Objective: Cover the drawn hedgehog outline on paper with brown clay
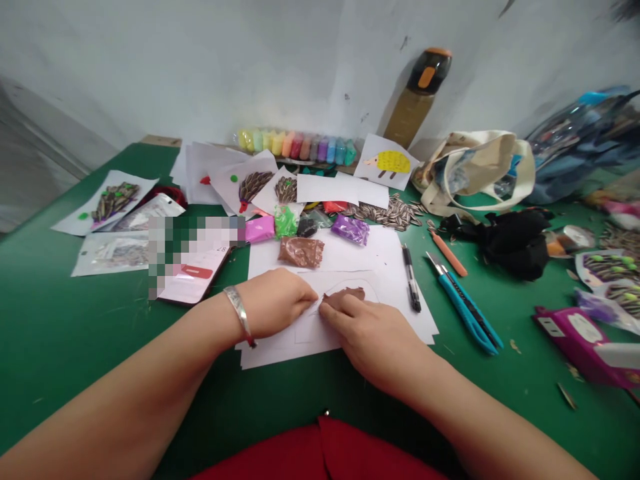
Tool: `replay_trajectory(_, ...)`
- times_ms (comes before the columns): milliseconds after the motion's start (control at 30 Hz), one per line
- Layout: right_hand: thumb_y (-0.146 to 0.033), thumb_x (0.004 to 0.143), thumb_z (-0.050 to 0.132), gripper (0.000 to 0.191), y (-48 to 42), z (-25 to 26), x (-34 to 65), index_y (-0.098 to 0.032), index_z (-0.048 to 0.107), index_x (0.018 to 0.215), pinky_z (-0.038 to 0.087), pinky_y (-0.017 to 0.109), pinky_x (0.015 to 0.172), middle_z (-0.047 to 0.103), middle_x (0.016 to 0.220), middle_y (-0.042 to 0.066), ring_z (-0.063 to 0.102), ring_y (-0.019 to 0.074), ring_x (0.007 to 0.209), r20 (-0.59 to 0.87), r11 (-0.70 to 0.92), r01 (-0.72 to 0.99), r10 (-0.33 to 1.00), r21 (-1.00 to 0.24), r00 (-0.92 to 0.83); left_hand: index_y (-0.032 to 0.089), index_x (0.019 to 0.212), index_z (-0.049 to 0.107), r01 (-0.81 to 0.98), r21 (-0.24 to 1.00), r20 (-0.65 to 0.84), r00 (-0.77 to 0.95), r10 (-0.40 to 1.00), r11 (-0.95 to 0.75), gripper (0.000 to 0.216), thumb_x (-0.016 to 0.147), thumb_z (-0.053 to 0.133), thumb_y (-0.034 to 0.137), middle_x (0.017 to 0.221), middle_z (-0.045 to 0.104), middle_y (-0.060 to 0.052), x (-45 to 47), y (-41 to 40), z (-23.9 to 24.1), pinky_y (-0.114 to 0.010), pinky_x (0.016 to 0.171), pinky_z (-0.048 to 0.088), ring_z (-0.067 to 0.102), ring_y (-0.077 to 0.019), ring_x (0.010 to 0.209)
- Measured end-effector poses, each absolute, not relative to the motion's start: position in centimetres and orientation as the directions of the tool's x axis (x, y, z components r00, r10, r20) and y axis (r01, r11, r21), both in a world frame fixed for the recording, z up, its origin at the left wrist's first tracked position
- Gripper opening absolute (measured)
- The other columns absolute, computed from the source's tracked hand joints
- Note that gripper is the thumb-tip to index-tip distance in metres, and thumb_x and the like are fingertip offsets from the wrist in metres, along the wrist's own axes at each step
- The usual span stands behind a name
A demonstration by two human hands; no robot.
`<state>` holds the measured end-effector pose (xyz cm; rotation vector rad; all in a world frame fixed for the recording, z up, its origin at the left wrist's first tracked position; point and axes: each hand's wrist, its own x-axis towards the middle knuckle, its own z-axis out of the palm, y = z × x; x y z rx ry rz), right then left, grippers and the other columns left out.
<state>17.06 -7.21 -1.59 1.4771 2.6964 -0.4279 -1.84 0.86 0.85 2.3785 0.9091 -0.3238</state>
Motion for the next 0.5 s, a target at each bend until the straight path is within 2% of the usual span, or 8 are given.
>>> replay_trajectory(233, -0.008, 0.088, 0.038, 0.047, -7.19, -1.12, 17.96, -0.026, 0.055, 0.129, 0.049, 0.031, 0.086, 0.059, 0.126, 0.005, 0.060, 0.0184, 0.103, -0.106, 0.427, 0.837, 0.868, -0.341, -0.486, 0.020, 0.083, 0.069, 0.667, 0.426, -0.391, 0.745, 0.540, -0.611, 0.025, 0.089, 0.045, 0.019, 0.080, 0.072, -0.001, -1.92, 0.89, 0.63, -0.023, 0.061, 0.035, 0.061, -0.0152, 0.071)
replay_trajectory(500, -0.009, 0.087, 0.042, 0.044, -7.33, -1.50, 17.31, -0.020, 0.055, 0.128, 0.052, 0.034, 0.078, 0.062, 0.118, 0.010, 0.062, 0.0220, 0.099, -0.160, 0.509, 0.809, 0.808, -0.295, -0.567, 0.018, 0.072, 0.063, 0.667, 0.424, -0.390, 0.745, 0.541, -0.613, 0.024, 0.089, 0.046, 0.019, 0.071, 0.068, 0.000, -1.91, 0.89, 0.62, -0.023, 0.058, 0.034, 0.057, -0.0131, 0.064)
